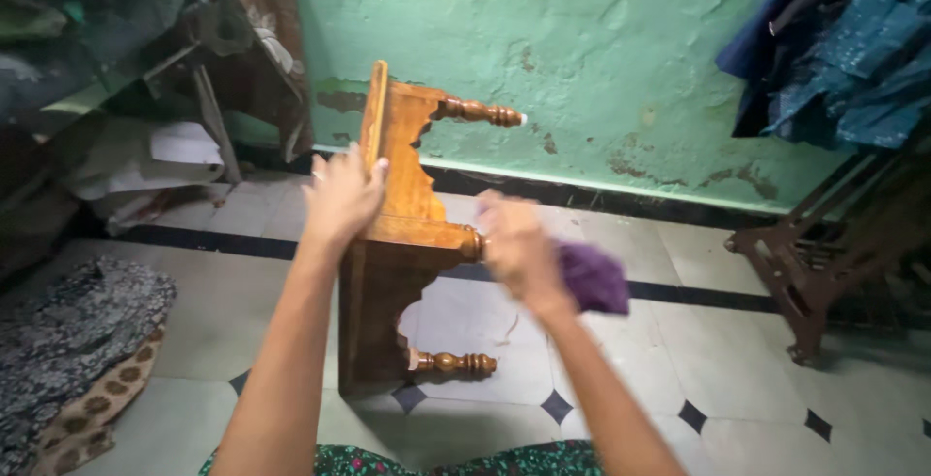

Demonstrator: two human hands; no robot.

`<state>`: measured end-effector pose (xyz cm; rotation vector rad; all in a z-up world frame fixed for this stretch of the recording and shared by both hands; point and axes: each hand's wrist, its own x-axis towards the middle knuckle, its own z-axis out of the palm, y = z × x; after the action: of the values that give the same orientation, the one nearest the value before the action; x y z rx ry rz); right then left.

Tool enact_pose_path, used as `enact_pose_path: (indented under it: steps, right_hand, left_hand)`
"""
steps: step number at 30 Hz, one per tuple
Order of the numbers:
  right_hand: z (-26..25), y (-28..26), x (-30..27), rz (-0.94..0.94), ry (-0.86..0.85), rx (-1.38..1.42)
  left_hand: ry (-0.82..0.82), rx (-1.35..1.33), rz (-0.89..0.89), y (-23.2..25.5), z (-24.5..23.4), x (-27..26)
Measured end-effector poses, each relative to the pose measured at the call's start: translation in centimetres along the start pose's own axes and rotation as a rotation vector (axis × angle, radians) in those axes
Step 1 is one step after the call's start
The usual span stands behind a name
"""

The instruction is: The person cleans a wooden table with a cloth, wiping the top surface and then turning it over to wipe the legs and the underside.

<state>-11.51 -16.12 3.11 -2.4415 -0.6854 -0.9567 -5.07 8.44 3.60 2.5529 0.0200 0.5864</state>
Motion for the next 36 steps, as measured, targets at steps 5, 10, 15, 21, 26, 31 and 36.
enact_pose_path:
  steps: [5, 10, 15, 21, 26, 31, 36]
  right_hand:
    - [7.3, -8.4, -3.1, -0.130, 0.245, 0.161]
    - [8.6, -11.3, -3.3, -0.069, 0.118, 0.386]
    - [7.6, -9.4, 0.3, -0.013, -0.013, 0.346]
    - [8.9, -5.5, 5.5, 0.314, -0.343, 0.499]
    - [8.4, -3.5, 6.3, 0.249, -0.391, 0.819]
    - [6.2, -5.1, 3.4, 0.235, -0.549, 0.781]
    - [9.3, -3.7, 2.8, -0.014, -0.396, 0.501]
  left_hand:
    - [0.043, -0.227, -0.025, -2.9, 4.1, -0.1]
    - [0.026, -0.445, -0.029, -5.0, 5.5, 1.0]
    - [-0.011, -0.503, -0.038, -6.0, 6.6, 1.4]
    - [0.019, -0.874, -0.008, -5.7, 5.9, 1.2]
    - [0.013, -0.576, -0.113, -4.8, 5.2, 0.6]
    - [-0.047, -0.259, 0.001, -5.9, 5.7, 1.6]
    - [-0.193, -0.170, -0.075, -5.5, 3.7, 1.1]
